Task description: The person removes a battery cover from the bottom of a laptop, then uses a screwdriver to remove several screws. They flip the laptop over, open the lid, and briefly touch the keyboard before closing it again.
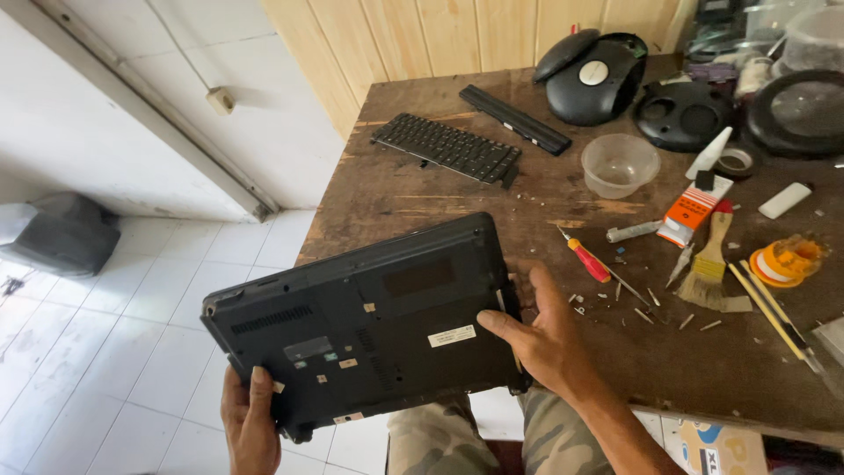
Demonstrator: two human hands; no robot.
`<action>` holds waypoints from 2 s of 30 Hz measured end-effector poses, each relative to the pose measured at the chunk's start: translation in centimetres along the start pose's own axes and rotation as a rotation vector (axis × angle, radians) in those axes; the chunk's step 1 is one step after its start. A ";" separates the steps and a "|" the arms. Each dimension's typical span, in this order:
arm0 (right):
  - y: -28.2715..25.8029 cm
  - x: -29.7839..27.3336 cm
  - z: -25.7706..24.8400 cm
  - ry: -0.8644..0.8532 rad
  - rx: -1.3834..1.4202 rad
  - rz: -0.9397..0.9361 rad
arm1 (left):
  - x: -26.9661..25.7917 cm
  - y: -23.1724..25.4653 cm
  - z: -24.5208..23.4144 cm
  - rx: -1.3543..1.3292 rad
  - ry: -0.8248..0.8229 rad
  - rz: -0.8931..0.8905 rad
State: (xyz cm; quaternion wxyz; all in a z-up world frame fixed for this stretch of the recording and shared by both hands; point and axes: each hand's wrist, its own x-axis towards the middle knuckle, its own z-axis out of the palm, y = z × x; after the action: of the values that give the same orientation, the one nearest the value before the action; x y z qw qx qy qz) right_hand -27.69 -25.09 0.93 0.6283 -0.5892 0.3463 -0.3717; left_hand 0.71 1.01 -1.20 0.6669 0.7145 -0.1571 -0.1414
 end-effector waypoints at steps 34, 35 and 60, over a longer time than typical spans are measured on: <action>3.3 1.8 -1.5 0.018 0.089 -0.005 | -2.5 4.7 0.4 0.056 -0.014 0.054; 3.2 1.9 -1.4 0.022 0.086 0.018 | -2.6 4.9 0.5 0.070 -0.008 0.033; 9.1 4.7 -0.7 -0.034 -0.714 -0.264 | 1.4 -8.9 0.1 0.308 0.015 -0.357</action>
State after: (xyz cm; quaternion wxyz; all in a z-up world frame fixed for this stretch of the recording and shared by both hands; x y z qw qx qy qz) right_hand -25.47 -29.29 -8.18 0.3360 -0.8166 0.3647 -0.2953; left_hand 2.32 0.89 -10.03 0.5157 0.8252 -0.0429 -0.2261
